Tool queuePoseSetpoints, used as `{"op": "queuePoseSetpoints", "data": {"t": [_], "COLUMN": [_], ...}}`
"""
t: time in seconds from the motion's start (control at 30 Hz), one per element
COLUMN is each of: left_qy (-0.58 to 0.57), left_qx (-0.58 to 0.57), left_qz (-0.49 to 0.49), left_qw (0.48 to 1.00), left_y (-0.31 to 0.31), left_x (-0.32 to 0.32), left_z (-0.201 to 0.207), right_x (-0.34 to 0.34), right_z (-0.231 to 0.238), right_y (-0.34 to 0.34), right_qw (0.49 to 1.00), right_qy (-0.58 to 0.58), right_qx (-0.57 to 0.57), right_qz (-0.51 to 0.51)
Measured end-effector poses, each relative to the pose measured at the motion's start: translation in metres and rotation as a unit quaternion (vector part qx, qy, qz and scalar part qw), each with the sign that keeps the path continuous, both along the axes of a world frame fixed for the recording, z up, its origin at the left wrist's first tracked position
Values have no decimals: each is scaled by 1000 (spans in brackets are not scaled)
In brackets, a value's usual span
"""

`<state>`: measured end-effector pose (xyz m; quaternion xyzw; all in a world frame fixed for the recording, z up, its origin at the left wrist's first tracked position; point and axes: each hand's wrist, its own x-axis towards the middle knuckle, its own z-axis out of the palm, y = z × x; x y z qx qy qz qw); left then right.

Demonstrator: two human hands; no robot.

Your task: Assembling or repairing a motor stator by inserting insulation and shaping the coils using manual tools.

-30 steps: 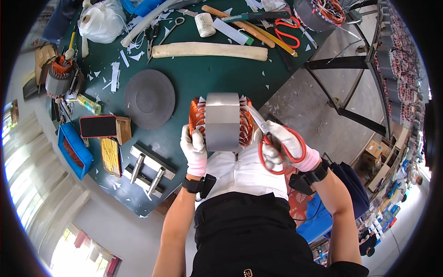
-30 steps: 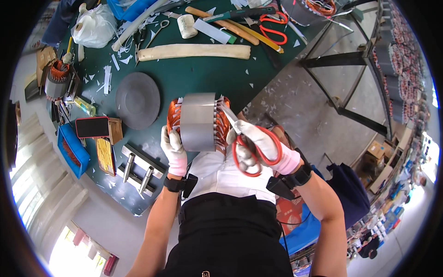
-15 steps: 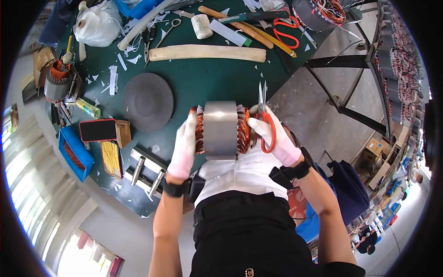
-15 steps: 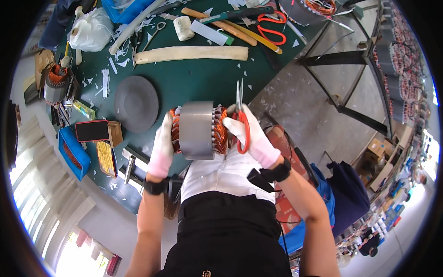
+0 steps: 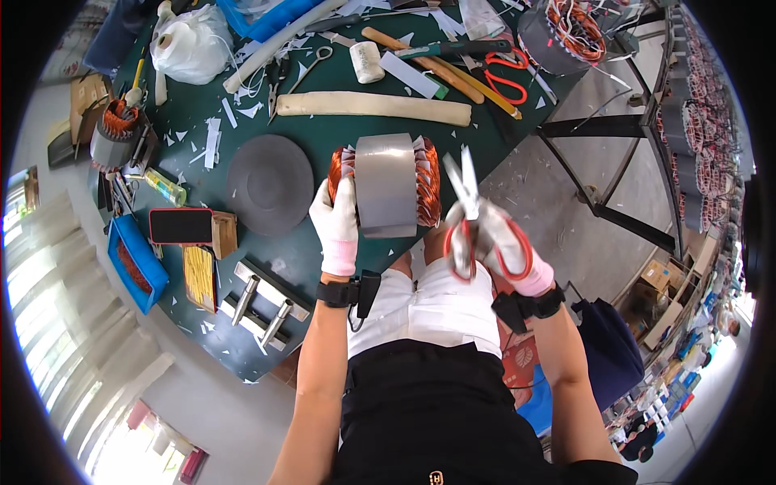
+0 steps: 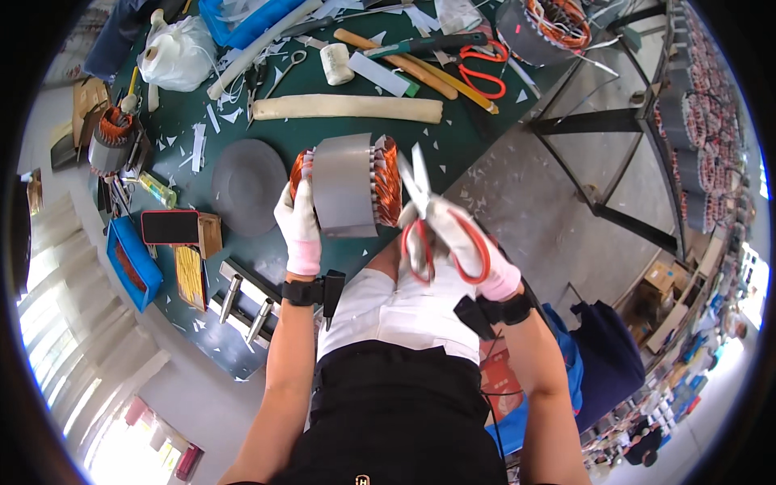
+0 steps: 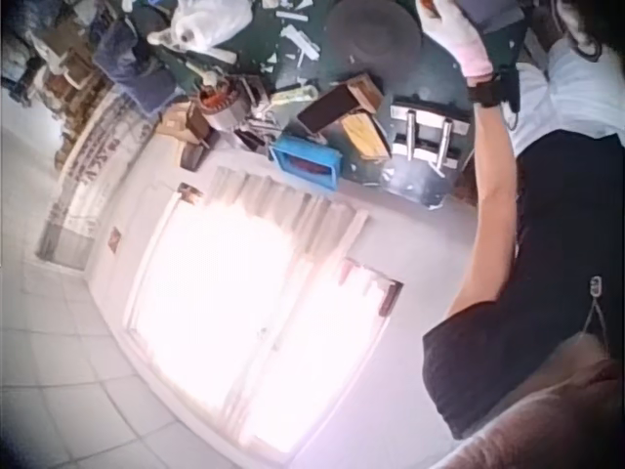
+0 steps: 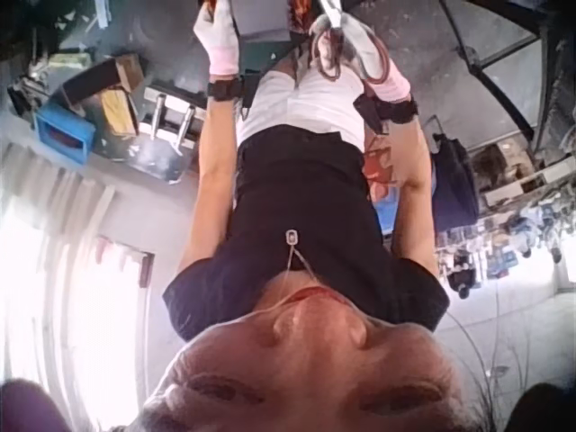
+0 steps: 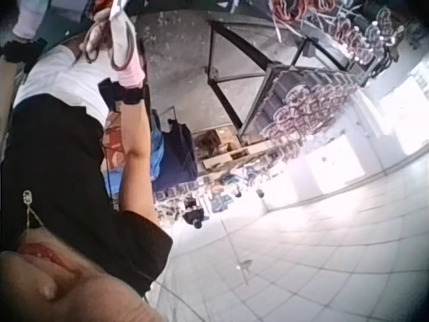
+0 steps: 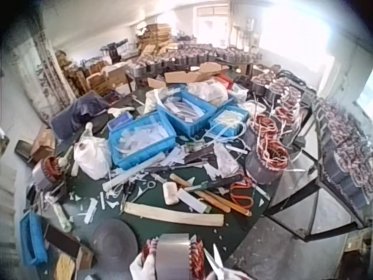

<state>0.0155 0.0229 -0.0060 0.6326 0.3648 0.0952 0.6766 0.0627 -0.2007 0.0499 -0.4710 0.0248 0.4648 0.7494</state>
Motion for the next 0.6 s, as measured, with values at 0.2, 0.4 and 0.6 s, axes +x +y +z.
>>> {"op": "queuePoseSetpoints", "data": {"t": [0.2,0.4,0.6], "left_qy": [-29,-24,-39], "left_qx": [5,-5,-7], "left_qz": [40,45,42], "left_qw": [999,999,998], "left_y": [-14,-10,-13], "left_x": [-7,-15,-20], "left_z": [4,-3,-7], "right_x": [-9,-9,-9], "right_z": [-11,-6,-5], "right_y": [0,-6,4], "right_qw": [989,992,988], "right_qy": [125,81,146], "right_qx": [26,-1,6], "right_qz": [75,97,53]}}
